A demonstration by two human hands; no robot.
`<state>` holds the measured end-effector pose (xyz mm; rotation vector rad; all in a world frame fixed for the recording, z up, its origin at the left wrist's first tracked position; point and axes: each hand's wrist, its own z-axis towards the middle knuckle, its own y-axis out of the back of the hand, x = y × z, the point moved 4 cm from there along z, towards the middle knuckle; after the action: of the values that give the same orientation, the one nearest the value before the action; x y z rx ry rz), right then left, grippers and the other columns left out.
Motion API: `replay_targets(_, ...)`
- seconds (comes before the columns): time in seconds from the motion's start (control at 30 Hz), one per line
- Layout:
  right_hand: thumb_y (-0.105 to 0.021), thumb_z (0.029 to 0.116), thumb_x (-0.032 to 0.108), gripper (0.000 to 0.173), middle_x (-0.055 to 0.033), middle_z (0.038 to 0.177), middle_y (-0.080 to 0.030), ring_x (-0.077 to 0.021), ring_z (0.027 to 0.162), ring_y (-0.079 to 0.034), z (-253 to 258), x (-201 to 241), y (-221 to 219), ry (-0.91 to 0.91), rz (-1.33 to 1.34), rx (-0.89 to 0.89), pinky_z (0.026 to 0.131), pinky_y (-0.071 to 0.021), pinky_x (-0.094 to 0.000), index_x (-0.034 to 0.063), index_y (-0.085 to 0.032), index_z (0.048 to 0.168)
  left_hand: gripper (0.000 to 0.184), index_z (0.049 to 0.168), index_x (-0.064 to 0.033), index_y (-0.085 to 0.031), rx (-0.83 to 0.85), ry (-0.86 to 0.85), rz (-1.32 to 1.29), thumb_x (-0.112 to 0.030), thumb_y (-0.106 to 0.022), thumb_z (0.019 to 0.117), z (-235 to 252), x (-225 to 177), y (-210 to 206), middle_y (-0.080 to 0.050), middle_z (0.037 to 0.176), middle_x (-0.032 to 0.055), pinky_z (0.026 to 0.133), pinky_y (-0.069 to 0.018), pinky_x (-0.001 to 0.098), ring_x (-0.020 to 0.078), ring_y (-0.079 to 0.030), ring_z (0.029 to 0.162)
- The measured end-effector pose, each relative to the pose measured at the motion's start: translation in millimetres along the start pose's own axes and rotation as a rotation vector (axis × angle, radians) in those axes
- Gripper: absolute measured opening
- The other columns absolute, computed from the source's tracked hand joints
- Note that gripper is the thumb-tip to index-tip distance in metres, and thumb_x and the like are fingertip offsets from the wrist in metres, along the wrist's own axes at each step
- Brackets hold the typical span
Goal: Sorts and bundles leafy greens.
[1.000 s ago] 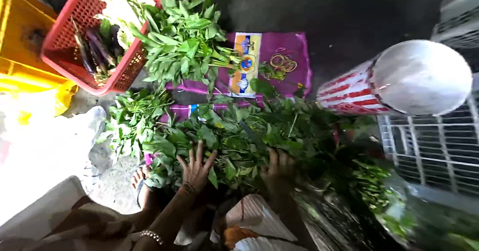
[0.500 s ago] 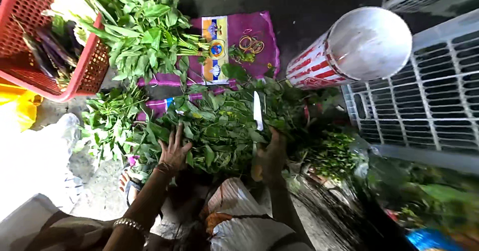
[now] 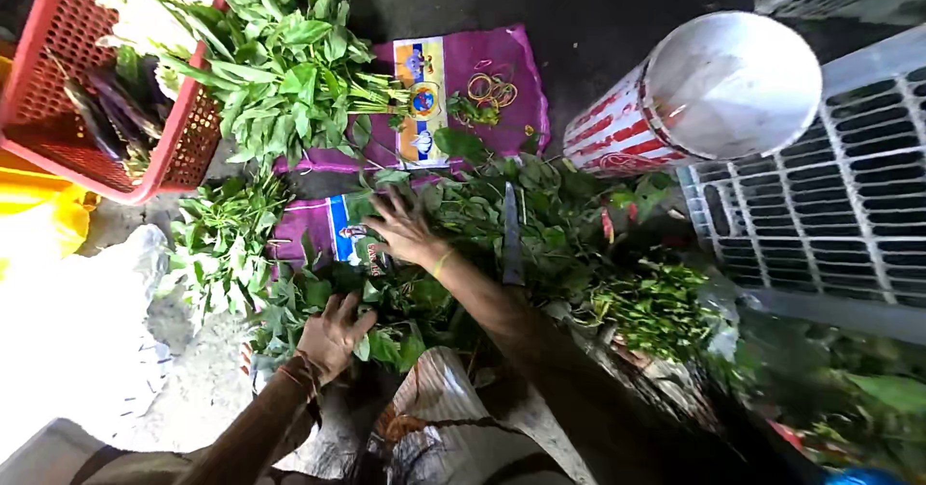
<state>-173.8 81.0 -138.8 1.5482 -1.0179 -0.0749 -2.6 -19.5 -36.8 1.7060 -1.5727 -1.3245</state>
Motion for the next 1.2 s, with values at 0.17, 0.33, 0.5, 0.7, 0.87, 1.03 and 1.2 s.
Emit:
replay_targets(0.17,-0.069,0.0907,0.003,0.044,-0.0136,0.162,-0.039,-0.0414,0.157,-0.013,-105.8,-48.3,7.8,-0.057,-0.072,0.157,0.112,0.0023,-0.0832,0.0133,-0.069,0.133,0.072,0.131,-0.0031,-0.065,0.08,0.005,-0.045,-0.016,-0.091,0.0652,6.6,36.2,55.5,-0.058,0.137,0.0308,0.073,-0.0559,0.0657,0.0523,-0.065,0.109)
replay_targets(0.33,-0.07,0.0906,0.012,0.034,-0.0149,0.144,-0.061,-0.0422,0.149,-0.036,-172.1,-60.4,14.8,-0.128,-0.154,-0.107,0.11,-0.0065,-0.0854,0.0114,-0.074,0.124,0.06,0.11,0.0056,-0.071,-0.215,-0.058,-0.041,-0.029,-0.09,0.0652,20.4,43.2,91.4,-0.069,0.11,0.0305,0.075,-0.0556,0.0643,0.0496,-0.07,0.095)
replay_targets(0.5,-0.073,0.0885,0.039,0.053,-0.0148,0.152,-0.053,-0.0419,0.15,-0.033,-184.4,-38.6,37.0,-0.27,0.012,-0.212,0.108,-0.0084,-0.0865,0.0136,-0.067,0.135,0.067,0.139,0.0026,-0.056,0.422,0.25,-0.415,-0.017,-0.086,0.0825,57.2,44.6,76.0,-0.064,0.126,0.0268,0.105,-0.0455,0.0565,0.0389,-0.06,0.121)
replay_targets(0.7,-0.054,0.1017,0.033,0.04,-0.0188,0.143,-0.059,-0.0423,0.138,-0.05,-201.4,-17.4,58.1,-0.423,0.103,-0.568,0.109,-0.0409,-0.0635,0.0075,-0.07,0.129,0.037,0.125,0.0007,-0.058,0.79,0.195,-0.802,0.008,-0.066,0.0895,76.0,49.8,79.4,-0.065,0.104,0.0053,0.087,-0.0521,0.023,0.0045,-0.061,0.092)
replay_targets(0.87,-0.056,0.1005,0.026,0.036,-0.0236,0.132,-0.064,-0.0464,0.12,-0.061,-210.8,4.9,52.9,-0.575,0.081,-0.624,0.1,-0.048,-0.0619,0.0012,-0.072,0.121,0.064,0.147,-0.0042,-0.05,0.685,0.202,-0.381,-0.017,-0.078,0.0915,118.4,94.7,63.6,-0.06,0.137,0.0212,0.109,-0.0427,0.0551,0.0348,-0.057,0.128)
replay_targets(1.03,-0.058,0.096,0.016,0.026,-0.0199,0.114,-0.071,-0.0379,0.103,-0.07,-172.2,36.5,30.7,-0.421,0.058,-0.595,0.084,-0.059,-0.0517,0.004,-0.076,0.111,0.063,0.152,-0.0192,-0.05,0.246,0.243,-0.119,-0.018,-0.074,0.093,151.4,110.3,94.9,-0.048,0.151,0.0225,0.099,-0.0358,0.0794,0.0502,-0.043,0.139)
replay_targets(1.2,-0.061,0.0957,0.016,0.021,-0.0104,0.121,-0.072,-0.0368,0.116,-0.065,-105.2,47.2,6.1,-0.258,-0.005,-0.64,0.089,-0.0565,-0.0517,0.0106,-0.078,0.107,0.038,0.138,-0.0095,-0.063,-0.057,0.096,-0.308,-0.016,-0.061,0.1001,158.3,78.2,103.0,-0.06,0.14,0.0207,0.106,-0.0441,0.0635,0.0437,-0.055,0.131)
